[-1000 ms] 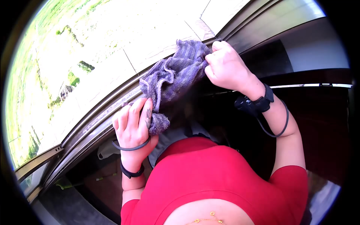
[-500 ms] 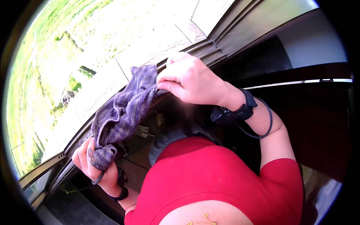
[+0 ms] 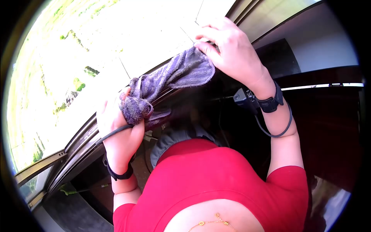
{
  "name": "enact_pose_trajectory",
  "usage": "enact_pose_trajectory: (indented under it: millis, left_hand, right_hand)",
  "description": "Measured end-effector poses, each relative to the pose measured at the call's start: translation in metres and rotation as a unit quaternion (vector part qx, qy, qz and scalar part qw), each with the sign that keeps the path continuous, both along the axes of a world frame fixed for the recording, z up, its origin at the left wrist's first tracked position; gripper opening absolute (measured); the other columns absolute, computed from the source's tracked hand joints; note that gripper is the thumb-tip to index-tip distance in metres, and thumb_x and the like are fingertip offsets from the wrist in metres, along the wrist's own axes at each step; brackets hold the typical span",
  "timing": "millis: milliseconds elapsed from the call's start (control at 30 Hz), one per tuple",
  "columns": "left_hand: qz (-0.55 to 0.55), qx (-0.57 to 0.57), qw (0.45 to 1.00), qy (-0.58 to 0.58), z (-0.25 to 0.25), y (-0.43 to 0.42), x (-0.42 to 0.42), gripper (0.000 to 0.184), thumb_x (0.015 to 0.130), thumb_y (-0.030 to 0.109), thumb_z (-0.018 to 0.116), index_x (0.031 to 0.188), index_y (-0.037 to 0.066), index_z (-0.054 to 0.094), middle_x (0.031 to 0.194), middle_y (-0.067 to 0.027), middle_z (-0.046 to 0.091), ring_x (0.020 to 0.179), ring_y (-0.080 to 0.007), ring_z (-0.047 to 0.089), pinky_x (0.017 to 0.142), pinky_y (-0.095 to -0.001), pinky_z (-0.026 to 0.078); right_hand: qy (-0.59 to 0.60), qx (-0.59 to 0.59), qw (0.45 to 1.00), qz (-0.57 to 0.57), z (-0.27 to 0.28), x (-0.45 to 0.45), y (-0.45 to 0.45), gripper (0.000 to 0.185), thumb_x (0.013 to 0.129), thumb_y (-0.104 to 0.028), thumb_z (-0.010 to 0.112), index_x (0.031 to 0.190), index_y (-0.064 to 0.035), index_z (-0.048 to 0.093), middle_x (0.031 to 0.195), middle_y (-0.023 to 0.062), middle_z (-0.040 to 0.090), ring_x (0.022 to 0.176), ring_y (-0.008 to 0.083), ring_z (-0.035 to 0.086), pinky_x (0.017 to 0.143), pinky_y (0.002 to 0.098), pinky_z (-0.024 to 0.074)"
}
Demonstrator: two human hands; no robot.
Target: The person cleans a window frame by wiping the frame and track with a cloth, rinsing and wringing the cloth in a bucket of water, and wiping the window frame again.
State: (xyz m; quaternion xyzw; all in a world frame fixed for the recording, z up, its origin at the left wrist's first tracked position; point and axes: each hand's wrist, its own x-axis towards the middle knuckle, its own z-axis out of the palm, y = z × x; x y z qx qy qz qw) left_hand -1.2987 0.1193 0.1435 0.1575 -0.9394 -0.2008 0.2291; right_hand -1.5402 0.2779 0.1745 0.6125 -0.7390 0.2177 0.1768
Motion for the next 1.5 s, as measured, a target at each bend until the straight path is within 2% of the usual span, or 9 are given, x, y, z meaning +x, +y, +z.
enact_pose_trajectory:
  millis: [100, 367, 667, 800, 967, 1133, 1267, 1333, 1500]
  left_hand:
    - [0.000, -0.015, 1.000, 0.000, -0.001, 0.004, -0.001, 0.047, 0.067, 0.006, 0.070, 0.113, -0.001, 0.064, 0.099, -0.0153, 0.065, 0.095, -0.0360, 0.058, 0.091, -0.0444, 0.043]
    - [0.011, -0.035, 0.998, -0.043, 0.003, 0.010, 0.003, 0.053, 0.066, 0.007, 0.071, 0.118, 0.002, 0.062, 0.102, -0.0120, 0.064, 0.098, -0.0341, 0.057, 0.090, -0.0422, 0.043]
    - [0.113, -0.036, 0.992, -0.034, 0.001, -0.017, 0.064, 0.050, 0.065, -0.005, 0.065, 0.114, -0.004, 0.065, 0.101, -0.0168, 0.066, 0.098, -0.0360, 0.057, 0.092, -0.0419, 0.044]
    - [0.173, -0.105, 0.979, -0.036, -0.003, -0.036, 0.107, 0.048, 0.067, 0.002, 0.070, 0.115, -0.004, 0.064, 0.101, -0.0175, 0.066, 0.092, -0.0373, 0.057, 0.087, -0.0436, 0.044]
    - [0.165, -0.162, 0.972, -0.042, -0.004, -0.029, 0.101, 0.043, 0.069, 0.002, 0.069, 0.111, -0.003, 0.066, 0.104, -0.0154, 0.068, 0.093, -0.0343, 0.059, 0.086, -0.0419, 0.045]
    - [0.122, -0.125, 0.984, -0.034, -0.005, -0.012, 0.072, 0.046, 0.066, -0.002, 0.066, 0.112, -0.002, 0.064, 0.102, -0.0150, 0.066, 0.095, -0.0352, 0.058, 0.089, -0.0423, 0.043]
    - [0.080, -0.086, 0.993, -0.006, -0.003, -0.005, 0.044, 0.048, 0.065, -0.001, 0.067, 0.114, 0.001, 0.065, 0.101, -0.0144, 0.065, 0.096, -0.0342, 0.058, 0.090, -0.0420, 0.043]
    - [0.049, -0.065, 0.997, 0.003, -0.002, -0.002, 0.031, 0.050, 0.065, 0.000, 0.068, 0.115, 0.001, 0.065, 0.102, -0.0144, 0.065, 0.096, -0.0340, 0.058, 0.090, -0.0417, 0.043]
    - [0.001, -0.064, 0.997, 0.045, 0.002, 0.010, 0.004, 0.049, 0.072, 0.009, 0.069, 0.121, 0.005, 0.065, 0.104, -0.0096, 0.063, 0.094, -0.0291, 0.058, 0.087, -0.0398, 0.041]
  right_hand:
    - [-0.115, 0.112, 0.986, 0.041, -0.021, 0.002, 0.023, 0.026, 0.090, -0.028, 0.065, 0.091, -0.0021, 0.066, 0.081, 0.0115, 0.064, 0.083, 0.0303, 0.063, 0.077, 0.0393, 0.0522]
    - [-0.066, 0.196, 0.978, 0.012, -0.051, 0.011, 0.031, 0.041, 0.083, -0.034, 0.072, 0.096, 0.0034, 0.063, 0.092, 0.0158, 0.064, 0.090, 0.0339, 0.062, 0.084, 0.0408, 0.0504]
    - [-0.190, 0.101, 0.959, 0.183, -0.069, 0.099, -0.046, 0.034, 0.073, -0.027, 0.077, 0.088, -0.0002, 0.061, 0.087, 0.0126, 0.061, 0.084, 0.0302, 0.062, 0.079, 0.0392, 0.0500]
    - [-0.203, 0.125, 0.935, 0.263, -0.078, 0.140, -0.090, 0.035, 0.075, -0.031, 0.077, 0.088, -0.0005, 0.065, 0.084, 0.0112, 0.063, 0.086, 0.0281, 0.063, 0.079, 0.0368, 0.0504]
    - [-0.194, 0.145, 0.942, 0.231, -0.076, 0.124, -0.079, 0.023, 0.087, -0.027, 0.066, 0.082, -0.0040, 0.065, 0.082, 0.0081, 0.064, 0.079, 0.0263, 0.063, 0.072, 0.0367, 0.0519]
    - [-0.155, 0.166, 0.961, 0.157, -0.063, 0.068, -0.038, 0.021, 0.085, -0.025, 0.069, 0.087, -0.0042, 0.066, 0.085, 0.0089, 0.063, 0.087, 0.0270, 0.062, 0.078, 0.0372, 0.0506]
    - [-0.333, 0.174, 0.915, 0.144, -0.044, 0.012, -0.015, 0.020, 0.082, -0.009, 0.072, 0.099, 0.0009, 0.067, 0.090, 0.0127, 0.065, 0.090, 0.0304, 0.063, 0.081, 0.0367, 0.0499]
    - [-0.323, 0.152, 0.930, 0.084, -0.024, 0.000, -0.012, 0.020, 0.081, -0.006, 0.070, 0.099, 0.0014, 0.067, 0.090, 0.0138, 0.065, 0.089, 0.0302, 0.063, 0.079, 0.0357, 0.0504]
    - [0.032, 0.141, 0.989, 0.024, 0.040, -0.008, 0.007, 0.020, 0.078, 0.003, 0.064, 0.098, 0.0005, 0.068, 0.093, 0.0103, 0.064, 0.092, 0.0289, 0.061, 0.084, 0.0370, 0.0503]
